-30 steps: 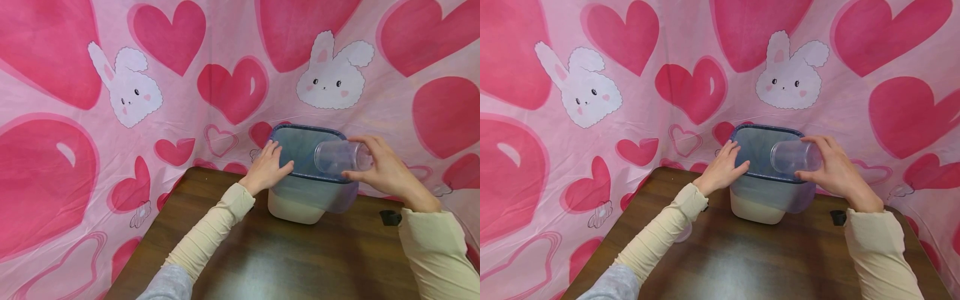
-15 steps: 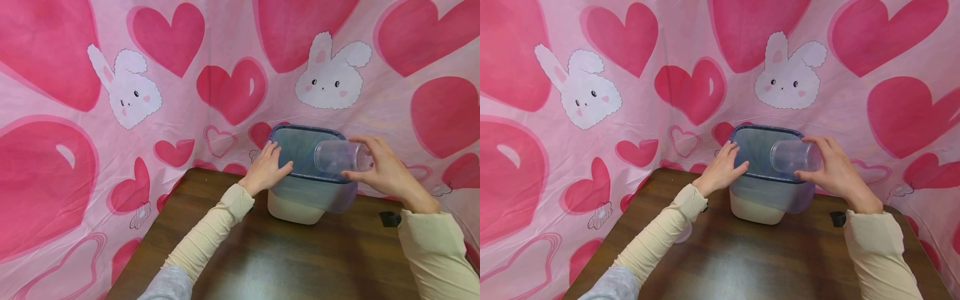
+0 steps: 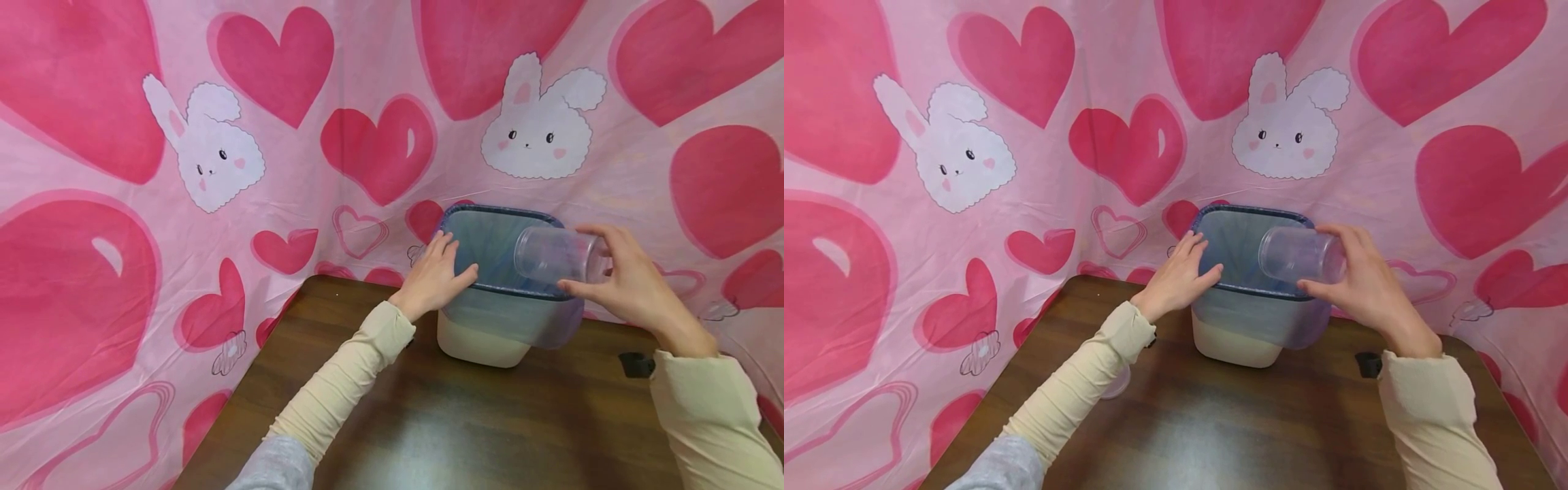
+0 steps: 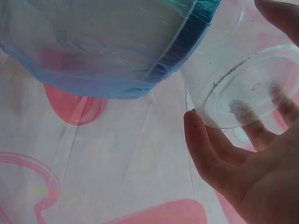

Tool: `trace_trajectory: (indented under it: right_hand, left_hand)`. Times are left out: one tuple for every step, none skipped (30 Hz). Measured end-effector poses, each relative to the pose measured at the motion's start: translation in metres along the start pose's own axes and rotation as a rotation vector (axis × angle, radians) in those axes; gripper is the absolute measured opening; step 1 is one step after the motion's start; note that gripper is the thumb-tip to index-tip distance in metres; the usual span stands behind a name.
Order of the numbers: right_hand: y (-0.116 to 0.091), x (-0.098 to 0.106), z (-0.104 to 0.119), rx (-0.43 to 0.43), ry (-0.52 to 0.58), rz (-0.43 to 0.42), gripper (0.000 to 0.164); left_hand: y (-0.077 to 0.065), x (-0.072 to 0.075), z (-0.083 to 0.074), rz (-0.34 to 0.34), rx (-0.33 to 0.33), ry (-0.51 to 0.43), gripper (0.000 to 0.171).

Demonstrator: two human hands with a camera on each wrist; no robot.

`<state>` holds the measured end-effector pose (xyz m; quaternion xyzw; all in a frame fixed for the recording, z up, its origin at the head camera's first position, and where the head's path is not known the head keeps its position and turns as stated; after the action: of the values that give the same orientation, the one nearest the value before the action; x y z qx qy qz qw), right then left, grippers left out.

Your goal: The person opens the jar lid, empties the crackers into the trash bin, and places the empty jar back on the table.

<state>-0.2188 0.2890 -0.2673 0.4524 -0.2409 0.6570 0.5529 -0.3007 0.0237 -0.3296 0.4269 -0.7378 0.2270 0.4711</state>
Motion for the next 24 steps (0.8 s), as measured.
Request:
trace_trajectory:
  right_hand:
    - [0.0,0.0,0.0,0.002,-0.004,-0.012,0.087]
    - [0.0,0.0,0.0,0.006,-0.006,-0.024,0.086]
    - [-0.001,0.0,0.0,0.009,-0.009,-0.036,0.086]
    - [-0.001,-0.001,0.001,0.012,-0.01,-0.048,0.086]
    - [-0.002,-0.001,0.001,0.014,-0.01,-0.06,0.086]
    - [-0.002,-0.001,0.001,0.015,-0.009,-0.071,0.085]
    - [-0.003,-0.001,0.001,0.014,-0.007,-0.08,0.085]
    - [-0.003,-0.002,0.001,0.014,-0.002,-0.088,0.085]
    - [-0.004,-0.002,0.0,0.012,0.001,-0.095,0.084]
    - [-0.004,-0.003,0.0,0.011,0.005,-0.105,0.084]
    - [-0.005,-0.004,0.0,0.009,0.008,-0.115,0.085]
    - [-0.006,-0.004,0.0,0.006,0.011,-0.124,0.085]
    - [-0.007,-0.005,-0.001,0.002,0.013,-0.132,0.085]
    - [-0.007,-0.006,-0.001,-0.002,0.017,-0.141,0.085]
    - [-0.008,-0.007,-0.001,-0.008,0.021,-0.149,0.086]
    - [-0.009,-0.008,-0.001,-0.013,0.027,-0.157,0.086]
    - [-0.01,-0.009,-0.002,-0.019,0.033,-0.164,0.086]
    - [-0.011,-0.009,-0.002,-0.024,0.039,-0.17,0.086]
    - [-0.012,-0.01,-0.002,-0.031,0.045,-0.174,0.086]
    - [-0.012,-0.011,-0.003,-0.036,0.051,-0.18,0.086]
    - [-0.013,-0.011,-0.003,-0.041,0.055,-0.187,0.086]
    - [-0.014,-0.012,-0.003,-0.045,0.06,-0.192,0.087]
    - [-0.014,-0.012,-0.003,-0.05,0.064,-0.196,0.087]
    - [-0.015,-0.013,-0.003,-0.056,0.066,-0.201,0.087]
  left_hand:
    - [0.0,0.0,0.0,0.001,0.002,-0.001,0.073]
    - [0.0,0.0,0.0,0.001,0.002,-0.001,0.073]
    - [0.0,0.0,0.0,0.002,0.003,-0.003,0.073]
    - [0.0,0.0,0.0,0.003,0.004,-0.003,0.073]
    - [0.0,0.0,0.0,0.004,0.005,-0.003,0.073]
    - [0.0,0.0,0.0,0.005,0.006,-0.004,0.073]
    - [0.0,0.0,0.0,0.006,0.007,-0.003,0.073]
    - [0.0,0.0,0.0,0.006,0.007,-0.003,0.073]
    - [0.0,0.0,0.0,0.007,0.009,-0.004,0.073]
    - [0.0,0.0,0.0,0.007,0.01,-0.004,0.073]
    - [0.0,0.0,0.0,0.008,0.01,-0.005,0.073]
    - [0.0,0.0,0.0,0.008,0.01,-0.006,0.073]
    - [0.0,0.001,0.0,0.008,0.01,-0.007,0.073]
    - [-0.001,0.001,0.0,0.009,0.009,-0.008,0.073]
    - [-0.001,0.001,-0.001,0.009,0.009,-0.008,0.073]
    - [0.0,0.001,-0.001,0.009,0.008,-0.007,0.073]
    - [0.0,0.001,-0.001,0.008,0.008,-0.006,0.073]
    - [0.0,0.0,-0.001,0.008,0.008,-0.005,0.073]
    - [0.0,0.0,0.0,0.008,0.007,-0.004,0.073]
    - [0.0,0.0,0.0,0.007,0.008,-0.002,0.073]
    - [0.0,0.0,0.0,0.005,0.008,-0.001,0.073]
    - [0.0,0.0,0.0,0.005,0.007,0.001,0.073]
    - [0.0,0.0,0.0,0.004,0.007,0.002,0.073]
    - [0.0,0.0,0.0,0.004,0.007,0.002,0.073]
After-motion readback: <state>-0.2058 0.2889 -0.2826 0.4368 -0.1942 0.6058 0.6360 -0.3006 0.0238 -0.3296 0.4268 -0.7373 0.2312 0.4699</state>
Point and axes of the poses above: each hand's wrist, its own y-axis towards the middle knuckle, its own x-axis out of the back of the hand, z = x × y, the point moved 3 cm from there along y, towards the middle knuckle, and after that the axes turned 12 degrees about z, right-handed, at the moved point
